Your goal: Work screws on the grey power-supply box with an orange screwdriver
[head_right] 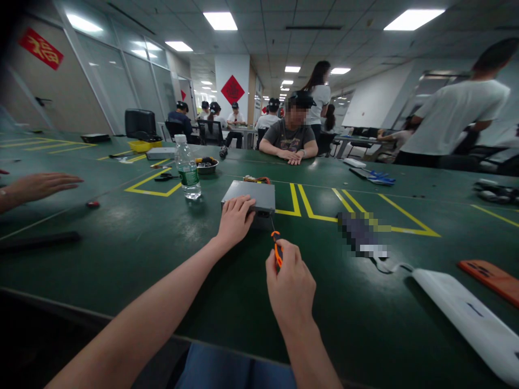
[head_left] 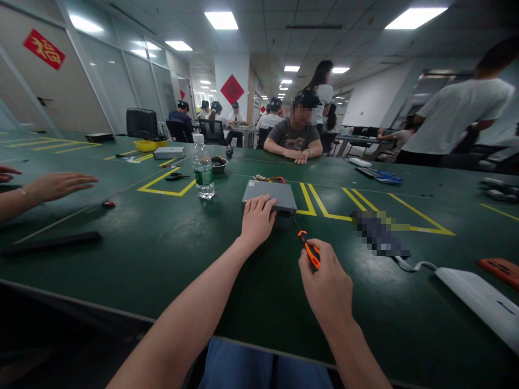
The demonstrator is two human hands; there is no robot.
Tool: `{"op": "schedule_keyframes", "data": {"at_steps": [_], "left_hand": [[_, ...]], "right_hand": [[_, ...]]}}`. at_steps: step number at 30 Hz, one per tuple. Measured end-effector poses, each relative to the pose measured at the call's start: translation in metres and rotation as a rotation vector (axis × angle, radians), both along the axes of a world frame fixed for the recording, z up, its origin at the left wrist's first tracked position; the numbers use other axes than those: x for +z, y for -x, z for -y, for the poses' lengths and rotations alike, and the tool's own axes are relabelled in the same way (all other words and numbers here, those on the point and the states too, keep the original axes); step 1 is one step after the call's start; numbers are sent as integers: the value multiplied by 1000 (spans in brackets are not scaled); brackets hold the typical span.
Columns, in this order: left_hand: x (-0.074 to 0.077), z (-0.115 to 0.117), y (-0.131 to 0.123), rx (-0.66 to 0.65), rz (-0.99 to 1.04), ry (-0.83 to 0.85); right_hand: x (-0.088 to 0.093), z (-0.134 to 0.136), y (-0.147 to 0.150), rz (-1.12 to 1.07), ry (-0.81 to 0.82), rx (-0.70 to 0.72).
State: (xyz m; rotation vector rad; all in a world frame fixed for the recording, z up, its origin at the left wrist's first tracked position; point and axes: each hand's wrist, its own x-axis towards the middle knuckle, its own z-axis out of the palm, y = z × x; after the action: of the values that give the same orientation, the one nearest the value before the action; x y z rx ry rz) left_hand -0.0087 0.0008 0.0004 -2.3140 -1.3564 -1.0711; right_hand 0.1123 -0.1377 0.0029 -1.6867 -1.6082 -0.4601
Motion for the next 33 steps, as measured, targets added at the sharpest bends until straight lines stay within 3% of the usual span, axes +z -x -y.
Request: {"op": "schedule_keyframes", "data": {"at_steps": [11, 15, 21, 27, 30, 33], "left_hand": [[-2, -2, 0, 1, 10, -23], [-2, -2, 0, 6, 7, -26], [-2, -2, 1, 8, -10, -31], [-2, -2, 1, 19, -17, -26], [-1, -1, 0, 20, -14, -23], [-1, -1, 0, 17, -14, -21]], "right_hand": [[0, 0, 0, -26, 37, -22], [0, 1, 4, -26, 65, 73], [-2, 1, 10, 20, -48, 210], [1, 4, 0, 66, 25, -31], [2, 3, -1, 18, 89, -20], [0, 3, 3, -33, 50, 55]]}}
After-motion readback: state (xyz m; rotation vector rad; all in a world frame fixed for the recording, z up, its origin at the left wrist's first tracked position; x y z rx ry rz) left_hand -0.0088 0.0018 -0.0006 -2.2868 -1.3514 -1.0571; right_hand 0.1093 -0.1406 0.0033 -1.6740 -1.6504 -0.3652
